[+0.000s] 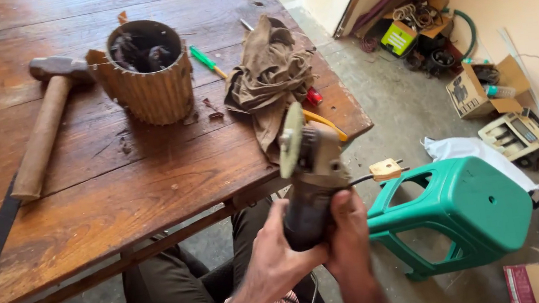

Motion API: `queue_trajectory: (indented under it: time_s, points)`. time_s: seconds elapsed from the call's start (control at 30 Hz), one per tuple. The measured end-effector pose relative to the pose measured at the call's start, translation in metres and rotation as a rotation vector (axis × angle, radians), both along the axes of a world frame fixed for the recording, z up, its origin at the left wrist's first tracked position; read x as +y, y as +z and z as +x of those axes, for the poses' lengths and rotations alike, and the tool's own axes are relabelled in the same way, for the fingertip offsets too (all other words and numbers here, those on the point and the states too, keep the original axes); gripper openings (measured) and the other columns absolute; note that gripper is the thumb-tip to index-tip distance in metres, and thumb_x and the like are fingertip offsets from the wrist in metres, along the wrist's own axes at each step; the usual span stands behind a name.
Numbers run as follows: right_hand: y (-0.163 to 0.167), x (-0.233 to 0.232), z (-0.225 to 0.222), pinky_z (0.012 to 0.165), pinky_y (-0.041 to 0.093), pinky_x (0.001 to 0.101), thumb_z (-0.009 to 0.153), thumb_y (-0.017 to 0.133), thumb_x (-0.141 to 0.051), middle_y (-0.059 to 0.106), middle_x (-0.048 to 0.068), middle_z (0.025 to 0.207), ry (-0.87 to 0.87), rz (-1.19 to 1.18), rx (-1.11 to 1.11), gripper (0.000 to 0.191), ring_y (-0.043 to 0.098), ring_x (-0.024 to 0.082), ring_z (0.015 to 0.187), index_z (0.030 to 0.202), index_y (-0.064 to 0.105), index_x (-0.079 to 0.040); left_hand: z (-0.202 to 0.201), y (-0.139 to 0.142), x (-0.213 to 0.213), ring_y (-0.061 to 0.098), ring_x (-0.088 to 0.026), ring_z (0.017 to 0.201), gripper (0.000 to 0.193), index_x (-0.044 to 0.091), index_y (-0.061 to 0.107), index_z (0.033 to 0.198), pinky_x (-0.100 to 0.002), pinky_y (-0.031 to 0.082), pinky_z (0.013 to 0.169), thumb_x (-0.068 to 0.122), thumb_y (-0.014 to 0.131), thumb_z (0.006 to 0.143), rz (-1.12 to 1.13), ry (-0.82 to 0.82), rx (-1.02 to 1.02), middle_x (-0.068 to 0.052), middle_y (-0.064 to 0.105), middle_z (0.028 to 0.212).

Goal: The person uses an angle grinder to cut into an electric motor stator clamped in a wooden holder on a workbench, then uses a screwdriver and their hands to pry and pull copper windings out of the motor housing, working the wire loose piece by piece onto the table.

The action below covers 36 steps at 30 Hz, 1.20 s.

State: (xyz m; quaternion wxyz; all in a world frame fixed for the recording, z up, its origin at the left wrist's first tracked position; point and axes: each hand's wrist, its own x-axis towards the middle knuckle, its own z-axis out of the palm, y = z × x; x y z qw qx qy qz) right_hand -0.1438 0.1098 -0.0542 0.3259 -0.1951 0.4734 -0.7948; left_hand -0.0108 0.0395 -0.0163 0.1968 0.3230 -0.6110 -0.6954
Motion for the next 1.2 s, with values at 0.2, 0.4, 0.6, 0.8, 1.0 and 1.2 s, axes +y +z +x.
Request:
queue_trajectory:
  time_s: [0.2, 0.4, 0.6, 0.8, 1.0, 1.2]
  points:
    - [-0.009, -0.001, 0.011, 0.089, 0.057, 0.0347, 0.088, 0.074, -0.051, 0.066, 0.011, 0.119, 0.047, -0.054, -0.036, 0.077, 0.067, 0.020, 0.104, 0.137, 0.051, 0.003, -0.005, -0.025, 0.022, 0.070, -0.014, 0.079, 0.057, 0.003, 0.056, 0.117, -0.031, 0.061, 0.072, 0.010, 0.081, 0.066, 0.013, 0.149, 0.152, -0.008, 0.071, 0.090]
    - [-0.003, 0.001, 0.002, 0.097, 0.053, 0.0339, 0.093, 0.072, -0.052, 0.064, 0.011, 0.129, 0.108, -0.102, 0.100, 0.084, 0.062, 0.018, 0.116, 0.148, 0.047, 0.006, -0.018, -0.041, 0.022, 0.070, -0.013, 0.077, 0.057, 0.004, 0.053, 0.115, -0.029, 0.062, 0.067, 0.002, 0.081, 0.065, 0.147, 0.093, 0.235, -0.007, 0.069, 0.091]
    - [0.006, 0.002, -0.044, 0.100, 0.052, 0.0355, 0.094, 0.054, -0.049, 0.068, 0.008, 0.125, 0.256, -0.058, -0.165, 0.069, 0.066, 0.018, 0.114, 0.145, 0.046, -0.004, -0.050, -0.022, 0.010, 0.068, -0.011, 0.083, 0.060, 0.004, 0.061, 0.116, -0.026, 0.059, 0.075, 0.007, 0.089, 0.064, -0.024, 0.130, 0.143, -0.005, 0.072, 0.097]
    - [-0.013, 0.031, -0.149, 0.060, 0.044, 0.0282, 0.109, 0.052, -0.034, 0.057, 0.003, 0.079, -0.026, -0.152, -0.226, 0.039, 0.053, 0.012, 0.066, 0.130, 0.057, -0.001, -0.073, -0.037, -0.009, 0.069, -0.012, 0.074, 0.050, 0.005, 0.066, 0.110, -0.027, 0.058, 0.070, 0.010, 0.090, 0.066, -0.081, 0.267, -0.141, -0.004, 0.074, 0.085]
    - [-0.062, 0.089, -0.206, 0.050, 0.036, 0.0223, 0.110, 0.048, -0.033, 0.052, 0.002, 0.066, -0.309, 0.388, 0.163, 0.038, 0.044, 0.007, 0.056, 0.135, 0.055, -0.005, -0.064, -0.048, -0.022, 0.072, -0.016, 0.072, 0.044, 0.000, 0.066, 0.106, -0.031, 0.059, 0.070, 0.004, 0.088, 0.068, -0.142, 0.424, -0.327, -0.008, 0.075, 0.085]
    - [-0.074, 0.095, -0.197, 0.055, 0.040, 0.0234, 0.105, 0.053, -0.028, 0.067, 0.007, 0.076, -0.334, 0.719, 0.333, 0.040, 0.047, 0.007, 0.061, 0.139, 0.060, -0.006, -0.049, -0.048, -0.032, 0.073, -0.017, 0.083, 0.049, -0.002, 0.068, 0.111, -0.032, 0.059, 0.080, 0.000, 0.087, 0.066, -0.303, 0.468, -0.292, -0.011, 0.077, 0.090]
